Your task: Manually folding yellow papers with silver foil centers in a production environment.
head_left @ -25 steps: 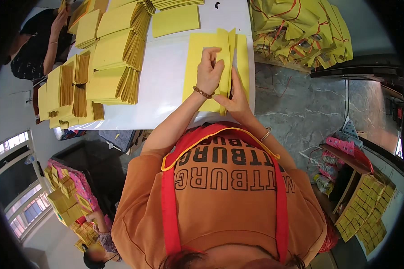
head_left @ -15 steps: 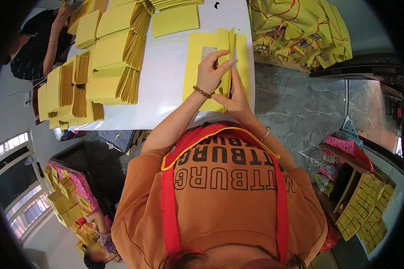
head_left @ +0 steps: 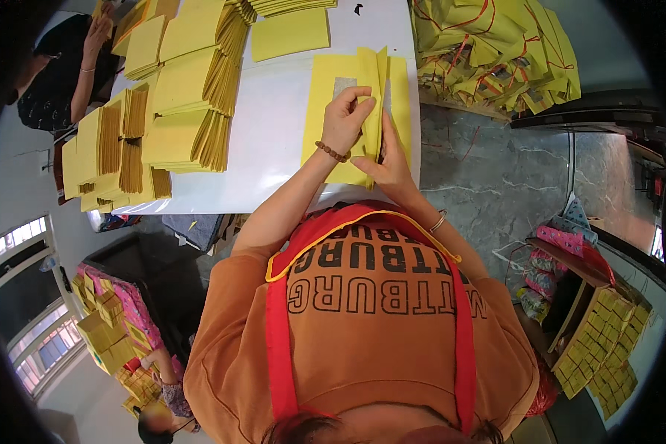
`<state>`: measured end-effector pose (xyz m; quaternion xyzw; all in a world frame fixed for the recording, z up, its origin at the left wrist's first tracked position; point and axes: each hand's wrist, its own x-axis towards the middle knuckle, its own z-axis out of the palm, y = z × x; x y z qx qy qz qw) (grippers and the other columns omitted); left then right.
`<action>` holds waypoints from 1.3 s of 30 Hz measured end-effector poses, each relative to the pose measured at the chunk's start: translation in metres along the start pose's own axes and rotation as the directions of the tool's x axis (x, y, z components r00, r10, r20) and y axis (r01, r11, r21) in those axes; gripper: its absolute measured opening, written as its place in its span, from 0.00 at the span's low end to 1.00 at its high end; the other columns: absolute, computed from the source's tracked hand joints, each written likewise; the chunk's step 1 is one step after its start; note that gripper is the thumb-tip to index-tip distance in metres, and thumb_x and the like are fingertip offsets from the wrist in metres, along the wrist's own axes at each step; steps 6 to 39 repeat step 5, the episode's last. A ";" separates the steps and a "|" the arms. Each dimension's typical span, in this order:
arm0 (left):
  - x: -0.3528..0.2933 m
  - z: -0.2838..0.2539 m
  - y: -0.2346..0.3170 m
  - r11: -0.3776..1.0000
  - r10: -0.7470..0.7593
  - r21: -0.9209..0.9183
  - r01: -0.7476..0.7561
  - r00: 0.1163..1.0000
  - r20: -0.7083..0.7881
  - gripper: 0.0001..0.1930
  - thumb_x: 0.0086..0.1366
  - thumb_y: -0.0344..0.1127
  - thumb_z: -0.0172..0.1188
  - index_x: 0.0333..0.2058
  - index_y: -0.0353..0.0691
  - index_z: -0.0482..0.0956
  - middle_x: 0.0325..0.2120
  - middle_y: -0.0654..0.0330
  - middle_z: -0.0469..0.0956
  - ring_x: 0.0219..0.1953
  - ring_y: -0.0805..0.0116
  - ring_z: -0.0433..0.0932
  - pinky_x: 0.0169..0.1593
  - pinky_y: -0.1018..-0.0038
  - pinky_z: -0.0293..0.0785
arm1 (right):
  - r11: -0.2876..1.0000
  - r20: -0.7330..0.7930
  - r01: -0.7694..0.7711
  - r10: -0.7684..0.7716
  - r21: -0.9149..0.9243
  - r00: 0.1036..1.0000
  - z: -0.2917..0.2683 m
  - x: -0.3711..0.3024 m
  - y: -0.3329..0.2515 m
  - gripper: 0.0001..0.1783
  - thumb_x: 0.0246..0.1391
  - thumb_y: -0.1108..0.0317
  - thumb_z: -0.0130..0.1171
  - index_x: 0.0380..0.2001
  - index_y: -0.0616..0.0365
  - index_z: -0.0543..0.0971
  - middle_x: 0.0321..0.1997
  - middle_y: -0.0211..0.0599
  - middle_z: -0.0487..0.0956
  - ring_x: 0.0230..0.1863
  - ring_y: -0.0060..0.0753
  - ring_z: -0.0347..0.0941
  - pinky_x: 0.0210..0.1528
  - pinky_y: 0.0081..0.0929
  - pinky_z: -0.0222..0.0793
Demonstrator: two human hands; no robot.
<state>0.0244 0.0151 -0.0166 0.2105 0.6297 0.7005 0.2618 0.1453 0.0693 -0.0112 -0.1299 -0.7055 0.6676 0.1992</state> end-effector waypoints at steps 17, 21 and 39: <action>0.001 0.003 0.000 0.999 0.011 -0.032 -0.012 0.998 -0.056 0.07 0.59 0.31 0.57 0.35 0.36 0.73 0.15 0.72 0.64 0.18 0.84 0.60 0.21 0.83 0.57 | 1.000 0.003 -0.010 0.010 0.030 1.000 0.000 0.000 0.001 0.56 0.40 0.55 0.67 0.61 0.75 0.46 0.59 0.56 0.58 0.61 0.46 0.57 0.60 0.32 0.55; 0.001 0.003 0.000 0.999 0.011 -0.032 -0.012 0.998 -0.056 0.07 0.59 0.31 0.57 0.35 0.36 0.73 0.15 0.72 0.64 0.18 0.84 0.60 0.21 0.83 0.57 | 1.000 0.003 -0.010 0.010 0.030 1.000 0.000 0.000 0.001 0.56 0.40 0.55 0.67 0.61 0.75 0.46 0.59 0.56 0.58 0.61 0.46 0.57 0.60 0.32 0.55; 0.001 0.003 0.000 0.999 0.011 -0.032 -0.012 0.998 -0.056 0.07 0.59 0.31 0.57 0.35 0.36 0.73 0.15 0.72 0.64 0.18 0.84 0.60 0.21 0.83 0.57 | 1.000 0.003 -0.010 0.010 0.030 1.000 0.000 0.000 0.001 0.56 0.40 0.55 0.67 0.61 0.75 0.46 0.59 0.56 0.58 0.61 0.46 0.57 0.60 0.32 0.55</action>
